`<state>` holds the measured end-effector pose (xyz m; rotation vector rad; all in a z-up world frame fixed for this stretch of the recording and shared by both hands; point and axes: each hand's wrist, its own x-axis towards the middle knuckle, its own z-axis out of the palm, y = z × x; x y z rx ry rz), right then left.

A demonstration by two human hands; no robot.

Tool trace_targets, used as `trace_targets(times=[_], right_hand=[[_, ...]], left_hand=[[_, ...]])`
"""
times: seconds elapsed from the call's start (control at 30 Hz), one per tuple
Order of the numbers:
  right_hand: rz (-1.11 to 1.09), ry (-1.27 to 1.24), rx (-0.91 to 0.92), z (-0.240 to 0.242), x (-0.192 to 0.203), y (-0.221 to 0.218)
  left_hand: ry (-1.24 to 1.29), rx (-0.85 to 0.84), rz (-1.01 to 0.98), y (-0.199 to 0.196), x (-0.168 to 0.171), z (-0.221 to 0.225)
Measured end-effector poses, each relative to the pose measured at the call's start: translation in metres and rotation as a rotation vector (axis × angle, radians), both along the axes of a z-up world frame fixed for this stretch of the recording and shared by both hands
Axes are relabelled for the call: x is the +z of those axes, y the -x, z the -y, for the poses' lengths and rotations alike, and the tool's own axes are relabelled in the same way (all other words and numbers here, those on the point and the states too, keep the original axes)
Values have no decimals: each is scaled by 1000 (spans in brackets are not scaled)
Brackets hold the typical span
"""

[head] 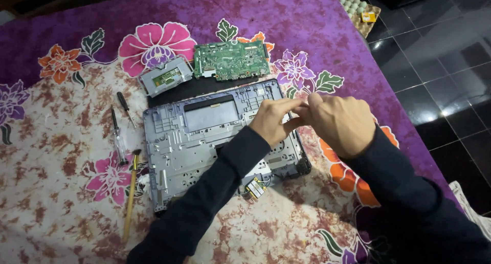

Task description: Cleaning the interior of a laptop chassis using a small brush to remove dust.

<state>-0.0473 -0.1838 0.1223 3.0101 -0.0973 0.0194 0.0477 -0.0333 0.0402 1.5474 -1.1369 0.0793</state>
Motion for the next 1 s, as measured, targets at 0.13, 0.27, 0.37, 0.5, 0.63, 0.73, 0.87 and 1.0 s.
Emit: trace_targets(times=[0.13, 0.27, 0.37, 0.5, 0.63, 0.73, 0.87, 1.0], right_hand=[[25, -41, 61, 0, 18, 7], [136, -352, 383, -1, 31, 9], [101, -339, 393, 8, 26, 12], [36, -297, 389, 18, 20, 10], [9, -278, 364, 13, 26, 8], [-24, -278, 339, 12, 26, 7], [-25, -179, 274, 7, 26, 7], [-11, -13, 177, 6, 20, 8]], left_hand=[[15, -42, -30, -1, -4, 2], [13, -62, -62, -4, -5, -1], [2, -74, -87, 1, 0, -5], [25, -72, -147, 4, -3, -2], [51, -71, -178, 2, -15, -3], [93, -57, -111, 3, -15, -6], [106, -11, -84, 9, -4, -7], [145, 87, -26, 6, -4, 2]])
